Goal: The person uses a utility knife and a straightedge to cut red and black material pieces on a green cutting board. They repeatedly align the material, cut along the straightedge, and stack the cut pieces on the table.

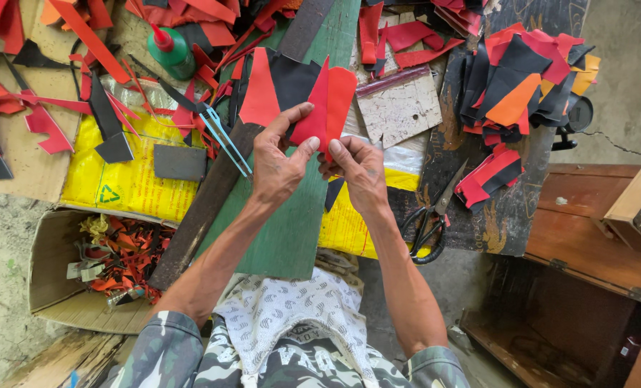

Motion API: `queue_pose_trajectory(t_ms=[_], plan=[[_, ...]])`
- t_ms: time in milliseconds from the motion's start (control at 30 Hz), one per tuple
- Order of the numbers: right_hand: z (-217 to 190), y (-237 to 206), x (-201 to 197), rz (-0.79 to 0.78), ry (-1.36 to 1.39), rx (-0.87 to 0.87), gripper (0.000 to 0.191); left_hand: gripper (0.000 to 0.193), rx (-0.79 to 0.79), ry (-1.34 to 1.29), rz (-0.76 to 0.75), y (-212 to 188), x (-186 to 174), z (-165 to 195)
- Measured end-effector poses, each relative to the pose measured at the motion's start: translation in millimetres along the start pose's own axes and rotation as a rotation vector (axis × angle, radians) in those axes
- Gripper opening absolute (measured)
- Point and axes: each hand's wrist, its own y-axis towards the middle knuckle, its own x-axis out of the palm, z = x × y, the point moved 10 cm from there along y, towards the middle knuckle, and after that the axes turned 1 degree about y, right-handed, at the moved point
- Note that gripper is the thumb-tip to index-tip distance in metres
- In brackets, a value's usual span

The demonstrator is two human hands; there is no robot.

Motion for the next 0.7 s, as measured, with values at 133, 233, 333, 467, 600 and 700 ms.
queue_pose_trajectory(t_ms=[133, 233, 333, 467, 600, 700], plan=[[2.2, 3.4, -3.6, 0.044, -0.084, -0.068, 0.025, 0.050, -0.008, -0.009, 0.042, -1.6, -1.3, -2.6], [4.4, 3.6, 1.5, 0.063, -0.127, -0.138, 0.022, 0.049, -0.051, -0.014, 0.064, -5.0, -0.8, -11.4], [3.9, 1.0, 4.4, 0.141, -0.284, -0.212, 0.022, 0.048, 0.028, 0.062, 0.090, -8.7, -0.1, -10.9], [0.6, 1.5, 5.4, 0.101, -0.268, -0.162, 0.020, 0.046, 0.020, -0.015, 0.074, -8.3, -2.3, -21.3], [-10.3, 11.1, -4.2, 0.067, 0.038, -0.065, 0.018, 0.035, -0.043, -0.075, 0.079, -10.2, -3.8, -31.5], [-15.2, 21.0, -7.4, 0.136, 0.133, -0.119, 0.022, 0.029, -0.056, -0.087, 0.107, -13.8, -1.0, -34.4]])
